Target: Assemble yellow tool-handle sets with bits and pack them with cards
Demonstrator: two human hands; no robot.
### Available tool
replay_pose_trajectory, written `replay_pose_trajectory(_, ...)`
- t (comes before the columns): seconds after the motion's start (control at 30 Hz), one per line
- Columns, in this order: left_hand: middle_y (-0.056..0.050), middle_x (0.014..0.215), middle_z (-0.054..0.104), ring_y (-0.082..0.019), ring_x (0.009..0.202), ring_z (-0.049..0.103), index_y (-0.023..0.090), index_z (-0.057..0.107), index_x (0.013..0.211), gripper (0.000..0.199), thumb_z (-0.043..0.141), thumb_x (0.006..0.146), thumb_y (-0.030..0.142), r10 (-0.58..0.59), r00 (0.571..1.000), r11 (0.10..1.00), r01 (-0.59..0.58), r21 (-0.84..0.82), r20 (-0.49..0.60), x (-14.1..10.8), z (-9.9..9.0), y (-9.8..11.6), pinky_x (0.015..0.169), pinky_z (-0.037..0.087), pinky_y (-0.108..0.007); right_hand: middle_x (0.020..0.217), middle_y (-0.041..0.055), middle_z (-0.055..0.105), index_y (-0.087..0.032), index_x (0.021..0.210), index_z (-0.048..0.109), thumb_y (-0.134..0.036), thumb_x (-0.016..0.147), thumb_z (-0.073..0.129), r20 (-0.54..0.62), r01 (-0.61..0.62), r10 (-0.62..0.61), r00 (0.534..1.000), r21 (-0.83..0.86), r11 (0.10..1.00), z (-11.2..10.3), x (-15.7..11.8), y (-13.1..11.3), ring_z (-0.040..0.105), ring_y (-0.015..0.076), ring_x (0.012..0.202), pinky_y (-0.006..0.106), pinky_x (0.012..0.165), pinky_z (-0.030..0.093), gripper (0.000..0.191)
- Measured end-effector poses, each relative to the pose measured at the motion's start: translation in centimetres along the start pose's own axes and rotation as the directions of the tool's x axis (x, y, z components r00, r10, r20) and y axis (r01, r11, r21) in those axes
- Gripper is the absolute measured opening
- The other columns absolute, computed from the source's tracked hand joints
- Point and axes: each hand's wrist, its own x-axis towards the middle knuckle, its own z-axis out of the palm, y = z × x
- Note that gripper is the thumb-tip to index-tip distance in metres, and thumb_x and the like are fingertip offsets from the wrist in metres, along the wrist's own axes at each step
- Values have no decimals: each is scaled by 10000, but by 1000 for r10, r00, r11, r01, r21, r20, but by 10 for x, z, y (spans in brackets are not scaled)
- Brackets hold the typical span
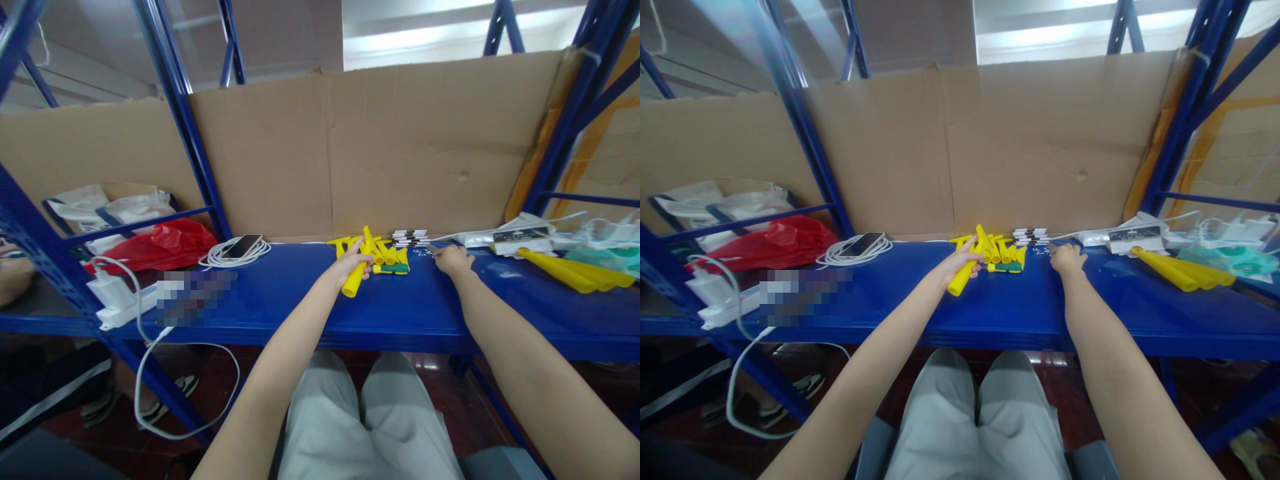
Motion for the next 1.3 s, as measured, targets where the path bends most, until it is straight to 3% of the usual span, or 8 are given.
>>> replay_pose_trajectory(0.17,48,664,477,-45,414,415,339,74,1506,830,435,843,-4,-36,998,999,36,-9,50,-5,2,3,416,321,-159,1294,160,524,-194,1105,688,-268,878,445,27,47,-45,999,-75,996,-3,-3,-4,397,344,1237,550,965,347,341)
replay_pose_trajectory(0.43,47,679,499,-46,431,424,354,79,1504,832,464,850,11,-38,993,999,38,4,109,-2,-1,0,435,330,-163,1227,153,579,-182,1022,708,-271,875,454,60,221,-214,975,-190,956,-5,-4,-20,427,327,1208,530,955,351,307)
replay_pose_trajectory(0.77,44,685,513,-50,419,429,357,43,1507,847,468,852,27,-50,989,999,50,6,140,-1,-1,-3,420,329,-157,1211,169,603,-152,1017,686,-184,875,405,67,341,-337,939,-295,893,0,-2,-26,469,293,1188,459,934,384,317)
replay_pose_trajectory(1.3,54,624,482,-54,407,430,337,55,1512,819,450,867,24,-96,981,995,93,27,167,-5,1,2,402,307,-146,1253,231,567,-55,1170,615,-112,865,377,110,377,-363,925,-361,853,0,-5,-34,472,296,1221,432,969,383,391)
